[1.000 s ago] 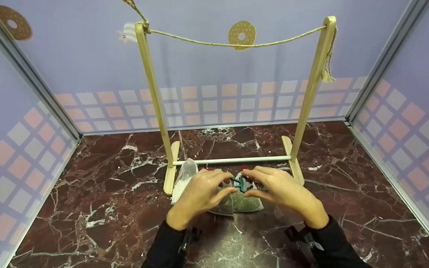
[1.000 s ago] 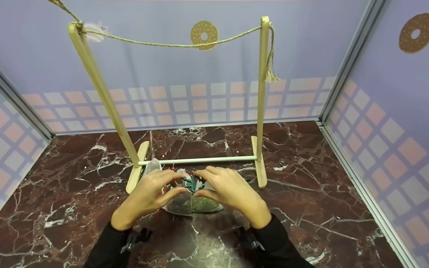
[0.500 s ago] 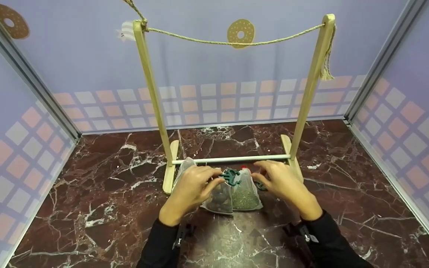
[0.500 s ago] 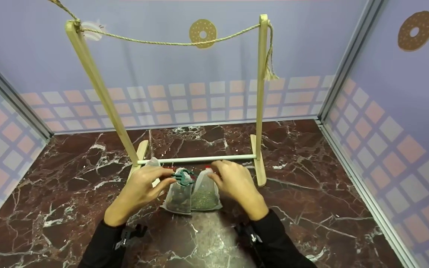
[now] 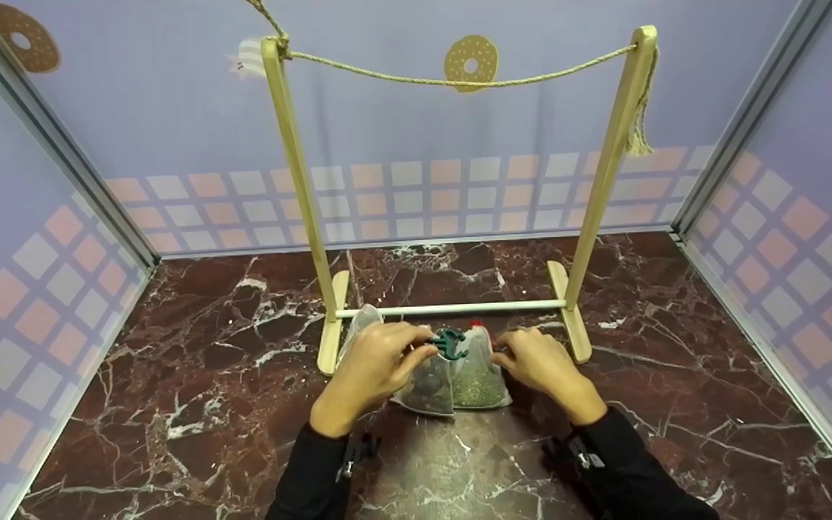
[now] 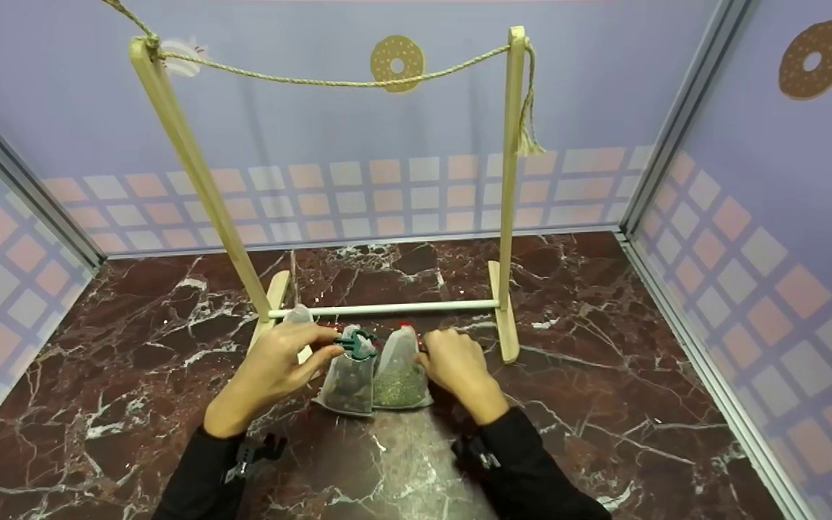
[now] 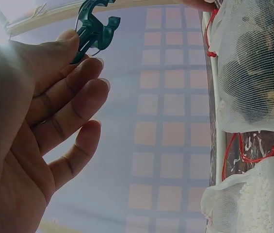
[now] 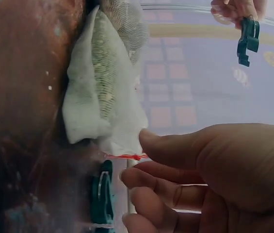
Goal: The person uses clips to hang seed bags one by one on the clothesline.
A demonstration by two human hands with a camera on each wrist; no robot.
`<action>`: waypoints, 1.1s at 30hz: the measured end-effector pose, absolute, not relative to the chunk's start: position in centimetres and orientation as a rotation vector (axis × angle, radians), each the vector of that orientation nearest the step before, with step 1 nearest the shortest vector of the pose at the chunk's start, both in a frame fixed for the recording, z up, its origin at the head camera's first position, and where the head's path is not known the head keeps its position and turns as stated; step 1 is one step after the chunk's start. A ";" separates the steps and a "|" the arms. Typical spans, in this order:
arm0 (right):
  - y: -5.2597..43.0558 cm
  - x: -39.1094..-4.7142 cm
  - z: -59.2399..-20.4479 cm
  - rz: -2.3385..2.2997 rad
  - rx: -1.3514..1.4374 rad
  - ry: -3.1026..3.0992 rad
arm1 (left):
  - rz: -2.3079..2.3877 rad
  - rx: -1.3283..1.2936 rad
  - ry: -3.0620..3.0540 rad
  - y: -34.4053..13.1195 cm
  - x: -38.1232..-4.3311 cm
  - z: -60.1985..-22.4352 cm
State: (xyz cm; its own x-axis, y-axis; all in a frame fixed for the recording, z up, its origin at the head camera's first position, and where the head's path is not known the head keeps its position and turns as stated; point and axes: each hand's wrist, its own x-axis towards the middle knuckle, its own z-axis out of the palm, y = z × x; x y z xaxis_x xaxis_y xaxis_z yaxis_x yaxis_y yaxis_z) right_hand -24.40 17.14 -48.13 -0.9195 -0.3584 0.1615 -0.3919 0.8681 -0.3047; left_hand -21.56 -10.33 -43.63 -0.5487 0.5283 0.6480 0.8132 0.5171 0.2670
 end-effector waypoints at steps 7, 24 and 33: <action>17.2 -24.7 -48.8 0.579 0.693 -3.043 | -0.783 -1.089 -2.260 -10.3 -21.6 -43.6; 17.2 -24.4 -49.0 0.537 0.770 -3.014 | -0.776 -1.054 -2.349 -10.4 -21.5 -43.8; 17.7 -24.7 -48.3 0.652 0.808 -2.920 | -0.804 -1.030 -2.339 -10.6 -22.1 -44.4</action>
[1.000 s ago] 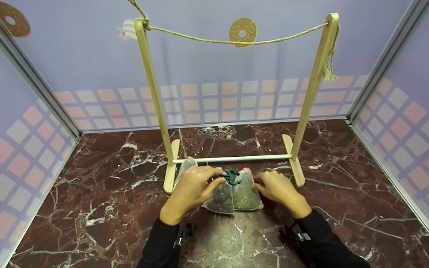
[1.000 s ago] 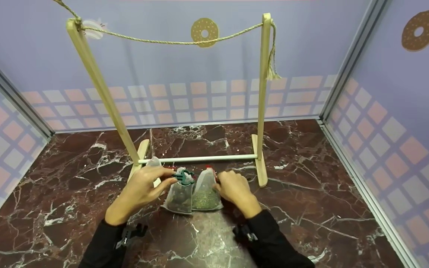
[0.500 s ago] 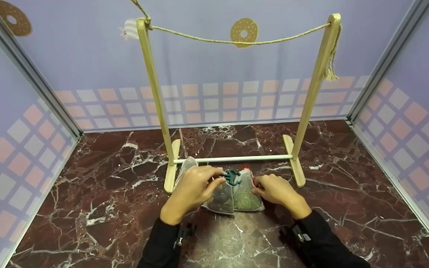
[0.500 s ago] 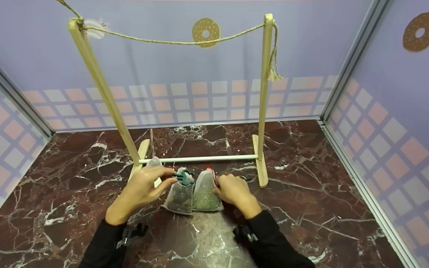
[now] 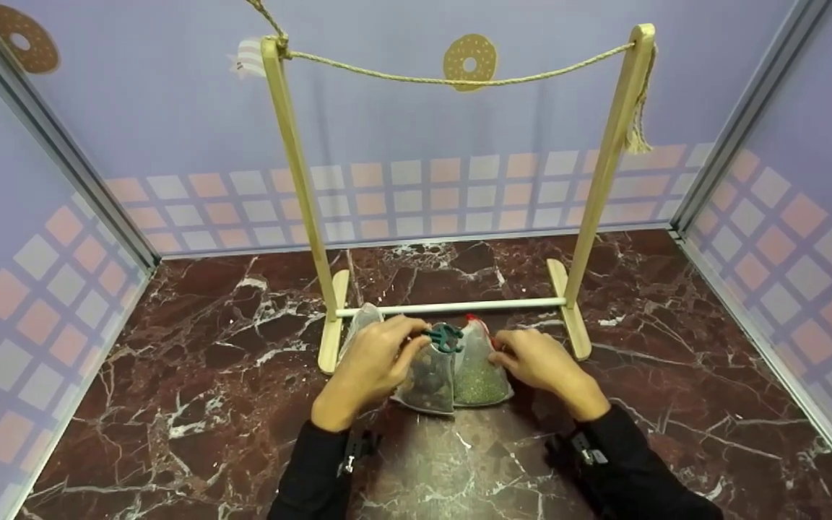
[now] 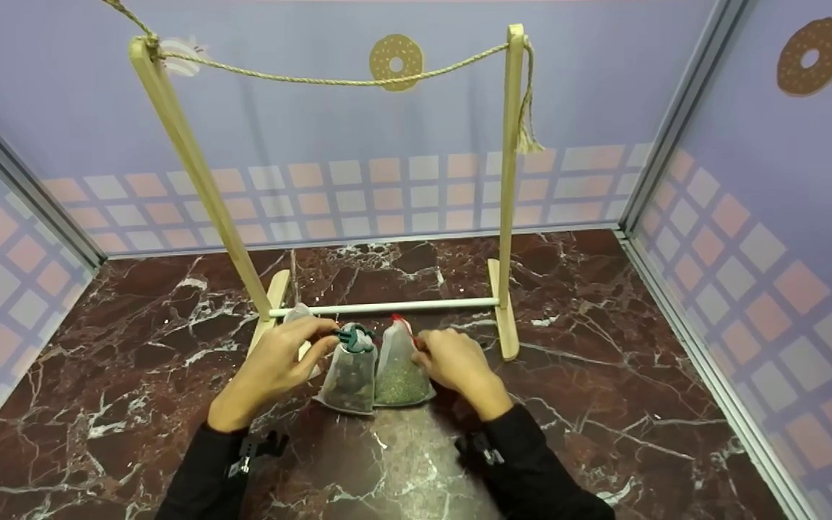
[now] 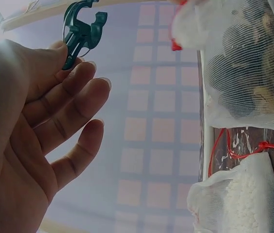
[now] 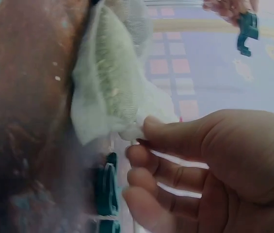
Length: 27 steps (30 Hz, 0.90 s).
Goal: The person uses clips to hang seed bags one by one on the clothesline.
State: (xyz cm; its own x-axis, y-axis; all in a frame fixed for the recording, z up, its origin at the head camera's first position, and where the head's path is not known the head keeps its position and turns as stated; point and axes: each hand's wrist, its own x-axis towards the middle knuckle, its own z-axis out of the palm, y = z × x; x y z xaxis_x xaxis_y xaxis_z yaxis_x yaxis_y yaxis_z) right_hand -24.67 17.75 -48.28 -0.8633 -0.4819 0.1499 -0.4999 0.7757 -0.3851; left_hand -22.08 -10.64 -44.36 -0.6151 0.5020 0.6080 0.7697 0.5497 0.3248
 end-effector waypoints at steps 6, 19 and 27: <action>18.0 -24.5 -47.1 0.707 0.859 -2.717 | -0.819 -0.975 -2.302 -10.9 -22.5 -44.0; 20.4 -24.5 -38.4 0.586 0.795 -2.629 | -0.724 -1.084 -2.307 -9.8 -23.6 -36.5; 22.5 -25.0 -32.3 0.412 0.742 -2.514 | -0.665 -1.118 -2.236 -8.0 -25.5 -29.6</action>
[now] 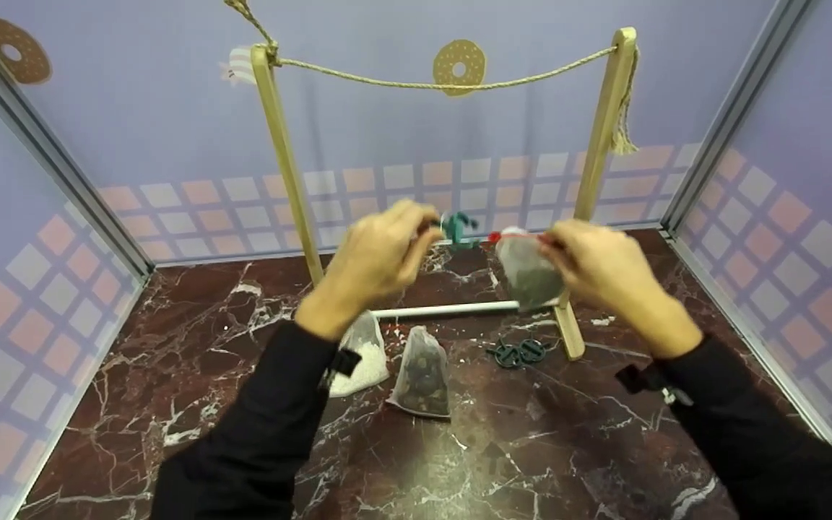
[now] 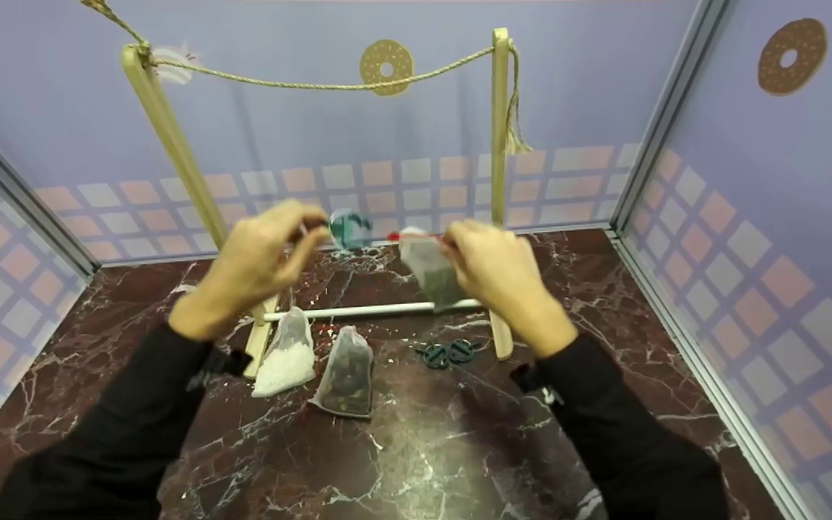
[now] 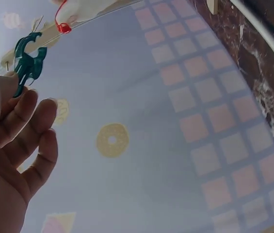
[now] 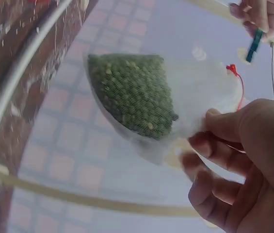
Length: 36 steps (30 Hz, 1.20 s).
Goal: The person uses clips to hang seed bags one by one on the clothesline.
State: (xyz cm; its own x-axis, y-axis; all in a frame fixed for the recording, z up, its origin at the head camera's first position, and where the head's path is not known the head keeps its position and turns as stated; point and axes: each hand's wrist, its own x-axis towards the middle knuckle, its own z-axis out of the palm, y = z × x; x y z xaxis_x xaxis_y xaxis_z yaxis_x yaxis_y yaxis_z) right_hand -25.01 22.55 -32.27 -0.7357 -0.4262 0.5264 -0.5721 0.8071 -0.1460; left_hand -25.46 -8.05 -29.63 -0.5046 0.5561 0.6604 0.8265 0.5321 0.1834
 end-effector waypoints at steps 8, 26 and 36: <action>24.2 -26.9 -27.3 0.231 0.675 -2.220 | -0.618 -1.038 -2.257 -6.7 -27.6 -24.2; 23.7 -29.5 -23.2 0.672 0.436 -2.279 | -0.422 -0.975 -2.117 -4.0 -28.6 -19.3; 23.4 -29.9 -22.4 0.767 0.335 -2.323 | -0.331 -0.915 -2.155 -2.5 -29.0 -17.9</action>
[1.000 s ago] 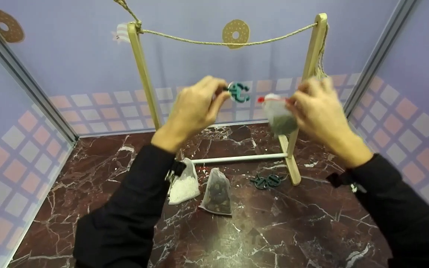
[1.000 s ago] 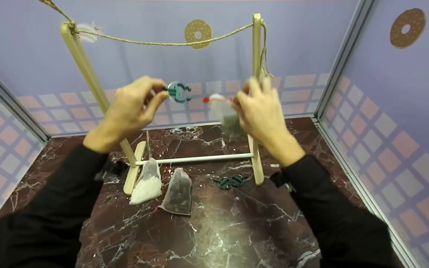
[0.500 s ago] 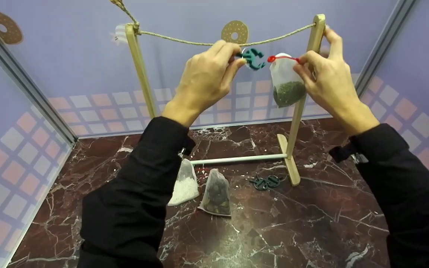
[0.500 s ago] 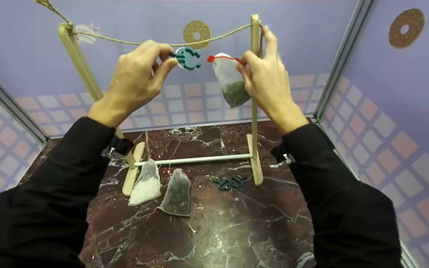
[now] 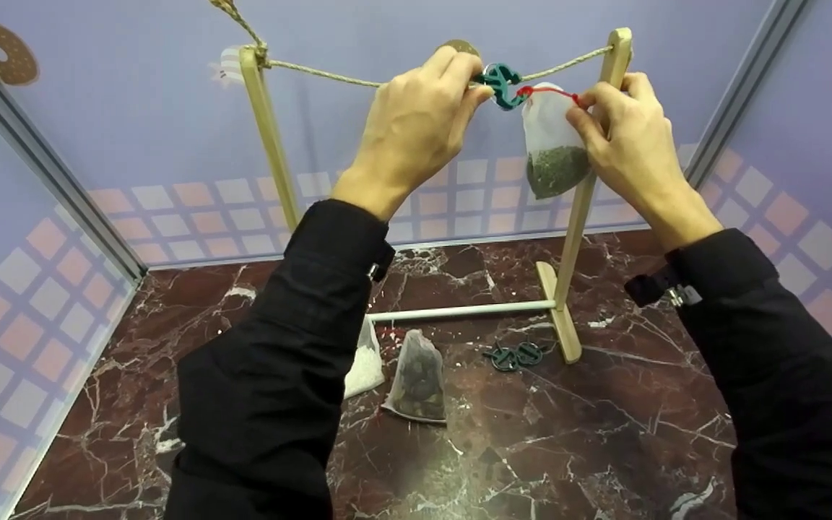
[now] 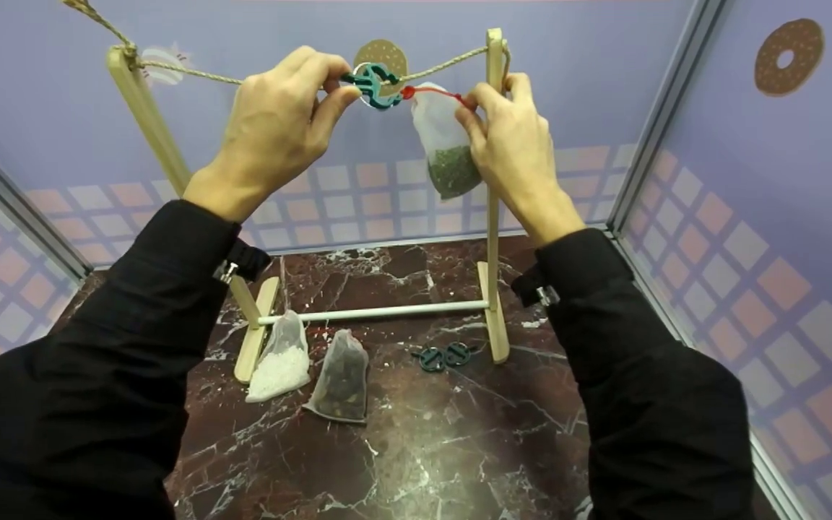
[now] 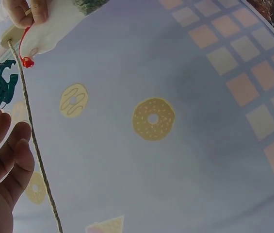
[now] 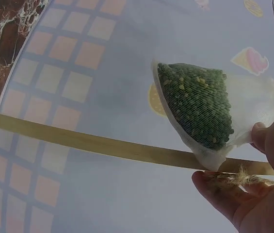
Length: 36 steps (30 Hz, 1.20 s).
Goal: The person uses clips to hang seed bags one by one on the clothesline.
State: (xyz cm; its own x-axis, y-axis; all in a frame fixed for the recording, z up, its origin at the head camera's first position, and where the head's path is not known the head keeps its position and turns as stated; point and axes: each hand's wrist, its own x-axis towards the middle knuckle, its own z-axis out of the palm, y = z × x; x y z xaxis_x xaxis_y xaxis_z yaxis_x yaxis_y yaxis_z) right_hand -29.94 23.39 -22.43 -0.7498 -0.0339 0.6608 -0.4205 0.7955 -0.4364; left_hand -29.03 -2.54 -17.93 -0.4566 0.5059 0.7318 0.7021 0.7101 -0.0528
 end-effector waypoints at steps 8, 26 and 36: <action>22.8 -29.9 -22.0 0.762 0.297 -2.214 | -0.288 -0.854 -2.179 -1.9 -29.2 -17.7; 22.5 -30.0 -21.4 0.652 0.322 -2.210 | -0.203 -0.801 -2.188 -1.3 -29.7 -17.4; 21.9 -30.7 -21.1 0.635 0.334 -2.109 | -0.086 -0.768 -2.139 0.2 -29.8 -17.0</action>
State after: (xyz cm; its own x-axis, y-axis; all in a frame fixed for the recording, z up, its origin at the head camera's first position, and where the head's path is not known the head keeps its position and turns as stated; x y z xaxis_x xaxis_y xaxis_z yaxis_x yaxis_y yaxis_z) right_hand -30.65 21.95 -21.14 -0.5746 -0.0027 0.8185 -0.4542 0.8329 -0.3161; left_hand -29.77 0.17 -17.02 -0.4588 0.4943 0.7384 0.5518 0.8098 -0.1992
